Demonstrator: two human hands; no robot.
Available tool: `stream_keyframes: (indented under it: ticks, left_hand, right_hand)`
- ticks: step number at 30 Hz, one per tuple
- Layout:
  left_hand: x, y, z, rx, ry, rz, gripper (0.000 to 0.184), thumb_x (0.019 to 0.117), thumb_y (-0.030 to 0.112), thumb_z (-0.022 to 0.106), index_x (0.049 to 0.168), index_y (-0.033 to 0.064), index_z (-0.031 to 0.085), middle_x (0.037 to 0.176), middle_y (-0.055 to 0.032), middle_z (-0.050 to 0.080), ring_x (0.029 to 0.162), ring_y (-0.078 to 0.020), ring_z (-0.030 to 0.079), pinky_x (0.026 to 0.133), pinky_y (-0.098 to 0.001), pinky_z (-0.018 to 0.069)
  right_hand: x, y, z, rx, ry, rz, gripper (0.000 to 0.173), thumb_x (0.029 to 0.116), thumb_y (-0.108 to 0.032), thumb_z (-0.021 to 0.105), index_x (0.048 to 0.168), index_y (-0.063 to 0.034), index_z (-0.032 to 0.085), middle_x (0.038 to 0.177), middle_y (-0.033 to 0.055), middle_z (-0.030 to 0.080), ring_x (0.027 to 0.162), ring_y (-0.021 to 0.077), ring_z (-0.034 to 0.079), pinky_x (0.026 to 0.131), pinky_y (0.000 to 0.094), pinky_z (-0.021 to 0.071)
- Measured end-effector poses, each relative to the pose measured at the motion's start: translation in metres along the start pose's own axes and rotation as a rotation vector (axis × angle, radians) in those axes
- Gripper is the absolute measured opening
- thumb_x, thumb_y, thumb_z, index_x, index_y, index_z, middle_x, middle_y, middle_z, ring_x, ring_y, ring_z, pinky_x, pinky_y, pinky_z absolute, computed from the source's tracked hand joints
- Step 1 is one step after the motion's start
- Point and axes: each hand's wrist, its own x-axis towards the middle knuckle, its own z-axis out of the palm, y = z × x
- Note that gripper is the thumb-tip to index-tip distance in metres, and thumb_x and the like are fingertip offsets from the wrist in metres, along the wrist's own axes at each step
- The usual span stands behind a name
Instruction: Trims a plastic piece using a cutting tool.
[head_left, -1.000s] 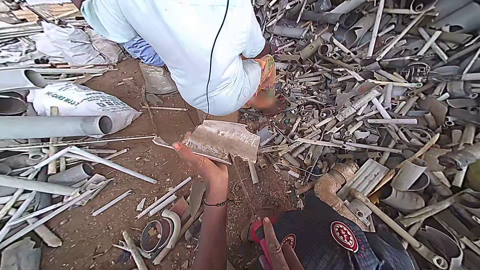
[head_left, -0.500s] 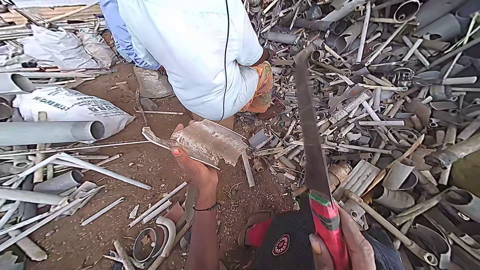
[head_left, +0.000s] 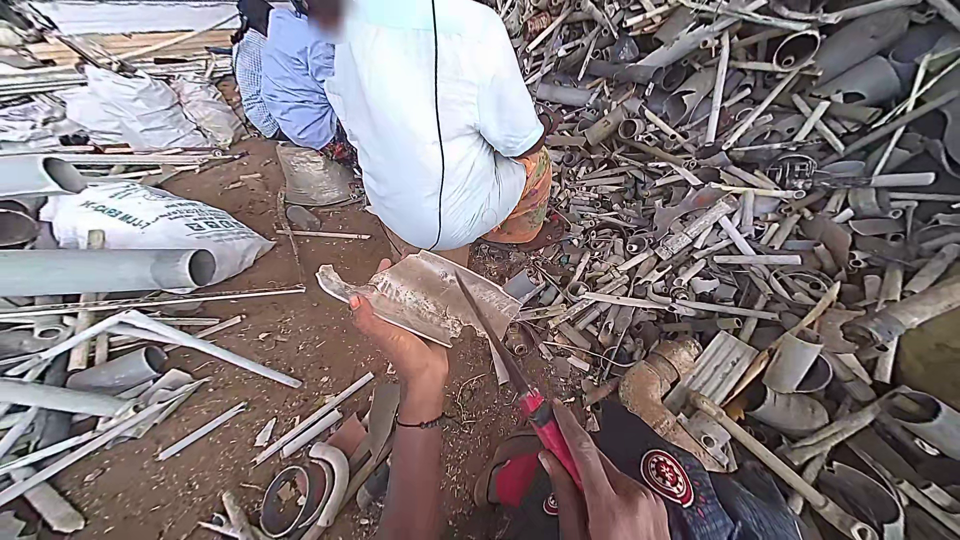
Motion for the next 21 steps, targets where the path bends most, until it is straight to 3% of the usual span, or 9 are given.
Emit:
stream_keyframes:
  ticks: [4,6,8,10,14,16,17,18,21]
  left_hand:
    - [0.02,-0.014,-0.028,-0.151,0.033,-0.223,0.062,0.1075,0.054,0.009,0.129,0.0131,0.049,0.111,-0.0089,0.065,0.101,-0.0209,0.066,0.084,-0.0462,0.057]
    - [0.029,-0.029,-0.05,-0.366,-0.153,-0.353,0.064,0.1079,0.051,0.01,0.126,0.0073,0.054,0.109,-0.0121,0.07,0.094,-0.0232,0.071,0.078,-0.041,0.0622]
    - [0.027,-0.035,-0.056,-0.569,-0.275,-0.462,0.054,0.1094,0.041,0.024,0.121,0.0033,0.06,0.103,-0.0129,0.073,0.088,-0.0238,0.074,0.074,-0.0377,0.0633]
    - [0.021,-0.027,-0.038,-0.402,-0.257,-0.472,0.046,0.1118,0.037,0.023,0.104,0.0099,0.06,0.078,-0.0005,0.071,0.063,-0.0105,0.07,0.054,-0.0251,0.0586]
    - [0.025,-0.038,-0.06,-0.847,-0.624,-0.715,0.04,0.1031,0.032,0.047,0.101,0.0011,0.072,0.085,-0.013,0.076,0.073,-0.0259,0.077,0.063,-0.0364,0.0648]
    - [0.022,-0.048,-0.062,-1.015,-0.678,-0.772,0.036,0.1022,0.027,0.049,0.096,-0.0021,0.07,0.082,-0.0148,0.075,0.07,-0.026,0.076,0.062,-0.0328,0.0639]
    - [0.026,-0.059,-0.068,-1.1,-0.776,-0.781,0.036,0.1049,0.026,0.048,0.103,-0.0041,0.068,0.086,-0.0161,0.073,0.075,-0.0276,0.075,0.068,-0.0347,0.0633]
    - [0.022,-0.058,-0.066,-1.124,-0.754,-0.785,0.036,0.105,0.025,0.048,0.101,-0.005,0.066,0.084,-0.0165,0.073,0.074,-0.0279,0.075,0.067,-0.0346,0.0634]
    - [-0.003,-0.026,-0.04,-0.93,-0.367,-0.795,0.039,0.1045,0.026,0.04,0.082,-0.0009,0.058,0.068,-0.0134,0.07,0.056,-0.0217,0.072,0.048,-0.0254,0.0591]
  right_hand:
    - [-0.011,0.015,-0.011,0.326,0.186,-0.053,0.045,0.1078,-0.034,0.051,0.132,0.004,0.054,0.095,0.0145,0.072,0.077,0.0057,0.068,0.072,0.0193,0.0563]
    - [-0.015,0.026,-0.011,0.503,0.255,-0.035,0.044,0.1086,-0.038,0.048,0.135,-0.0033,0.051,0.089,0.0073,0.067,0.067,0.002,0.062,0.063,0.0195,0.0545]
    - [-0.018,0.033,-0.011,0.593,0.272,-0.002,0.044,0.1086,-0.037,0.049,0.138,-0.0041,0.051,0.091,0.0011,0.067,0.066,-0.0021,0.059,0.06,0.0184,0.0535]
    - [-0.02,0.036,-0.013,0.613,0.24,0.018,0.047,0.1092,-0.034,0.049,0.137,0.0041,0.05,0.089,0.0043,0.066,0.066,-0.0007,0.059,0.06,0.0196,0.0531]
    - [-0.024,0.037,-0.014,0.542,0.144,-0.031,0.051,0.1094,-0.032,0.048,0.13,0.0143,0.053,0.091,0.0182,0.068,0.07,0.0067,0.064,0.065,0.0224,0.055]
    - [-0.027,0.038,-0.016,0.51,0.102,-0.054,0.051,0.109,-0.03,0.049,0.129,0.0159,0.055,0.094,0.0215,0.069,0.074,0.0085,0.065,0.069,0.0225,0.0552]
    - [-0.027,0.038,-0.017,0.504,0.088,-0.056,0.051,0.109,-0.031,0.049,0.129,0.0156,0.055,0.096,0.0222,0.07,0.075,0.0086,0.065,0.07,0.0225,0.0552]
    - [-0.028,0.039,-0.018,0.504,0.079,-0.057,0.051,0.1089,-0.031,0.049,0.129,0.0155,0.055,0.098,0.0228,0.07,0.077,0.0085,0.066,0.07,0.0226,0.0554]
    - [-0.029,0.038,-0.018,0.511,0.077,-0.055,0.051,0.1087,-0.031,0.05,0.129,0.0165,0.055,0.099,0.0232,0.07,0.076,0.0072,0.066,0.069,0.0214,0.0552]
